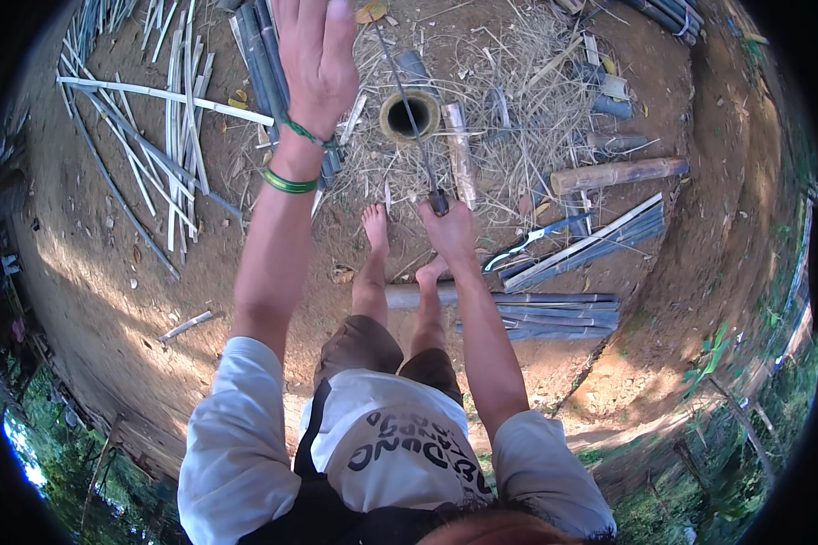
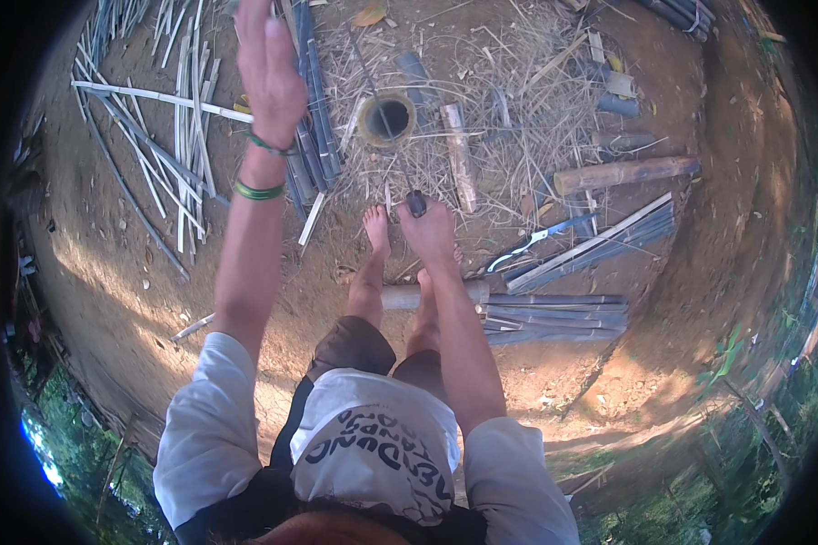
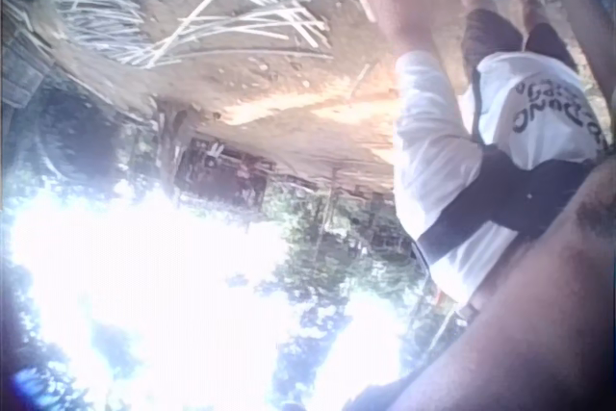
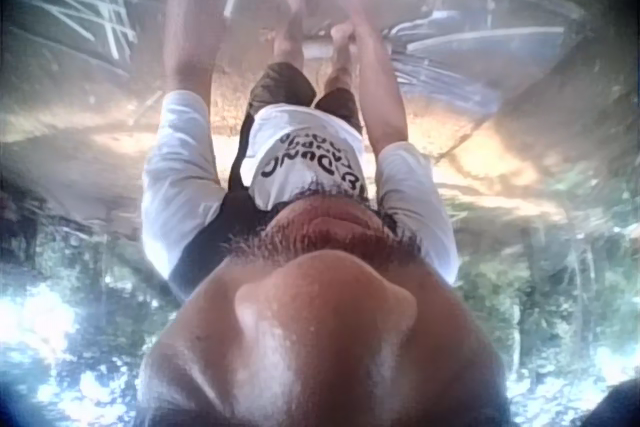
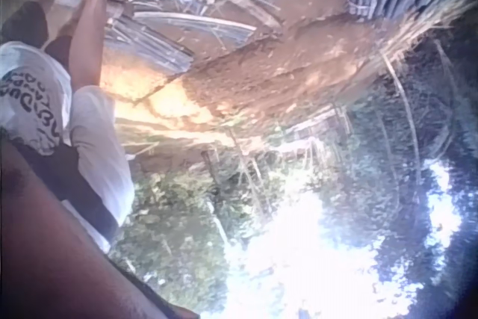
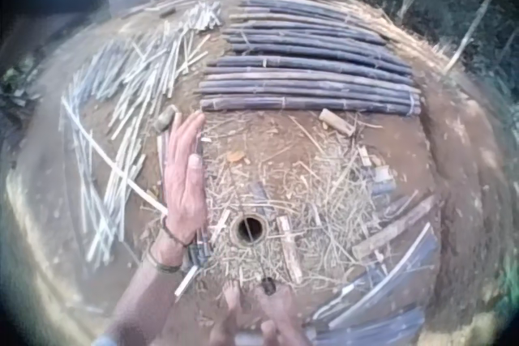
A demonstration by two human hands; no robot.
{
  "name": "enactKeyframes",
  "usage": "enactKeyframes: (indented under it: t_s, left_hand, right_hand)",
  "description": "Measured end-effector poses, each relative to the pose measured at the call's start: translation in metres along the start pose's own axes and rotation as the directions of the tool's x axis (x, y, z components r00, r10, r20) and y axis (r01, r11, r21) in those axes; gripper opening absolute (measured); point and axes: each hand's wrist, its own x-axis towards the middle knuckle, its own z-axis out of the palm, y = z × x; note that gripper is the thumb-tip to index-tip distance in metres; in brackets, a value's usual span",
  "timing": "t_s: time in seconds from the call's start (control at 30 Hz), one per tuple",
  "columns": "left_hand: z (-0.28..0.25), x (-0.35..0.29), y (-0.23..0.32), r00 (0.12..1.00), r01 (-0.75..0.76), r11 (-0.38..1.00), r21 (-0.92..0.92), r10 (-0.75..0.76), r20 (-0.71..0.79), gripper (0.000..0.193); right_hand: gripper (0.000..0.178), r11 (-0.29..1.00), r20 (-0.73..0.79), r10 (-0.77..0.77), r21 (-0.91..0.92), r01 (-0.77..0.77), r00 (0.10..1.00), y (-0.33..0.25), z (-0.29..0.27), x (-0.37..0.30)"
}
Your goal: The person saws a section from a bamboo pole and then uses a knife to split the section into multiple strips.
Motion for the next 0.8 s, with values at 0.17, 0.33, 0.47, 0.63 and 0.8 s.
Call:
enactKeyframes:
  t_s: [0.17, 0.33, 0.47, 0.63, 0.8]
  left_hand:
    - [0.053, 0.007, -0.009, 0.883, -0.413, 0.903, 0.123, 0.364, 0.296, 0.058]
    - [0.089, 0.002, -0.042, 0.811, -0.425, 0.903, 0.069, 0.345, 0.473, 0.058]
    - [0.084, 0.076, -0.010, 0.839, -0.487, 0.872, 0.049, 0.451, 0.304, 0.070]
    - [0.122, -0.008, -0.074, 0.677, -0.364, 0.930, 0.057, 0.222, 0.701, 0.073]
    - [0.136, 0.022, -0.030, 0.791, -0.431, 0.877, -0.213, 0.481, 0.377, 0.063]
  right_hand:
    - [0.031, 1.000, 0.039, 0.015, 0.008, -0.015, 0.999, -0.006, -0.003, 0.002]
    - [0.030, 0.993, 0.047, 0.085, -0.081, -0.081, 0.995, -0.012, -0.004, -0.003]
    - [0.029, 0.990, 0.055, 0.135, -0.038, -0.133, 0.989, -0.016, -0.014, 0.016]
    - [0.028, 0.990, 0.087, 0.132, -0.062, -0.127, 0.987, -0.024, -0.023, 0.025]
    - [0.032, 0.987, 0.034, 0.160, 0.004, -0.160, 0.987, -0.013, -0.031, 0.029]
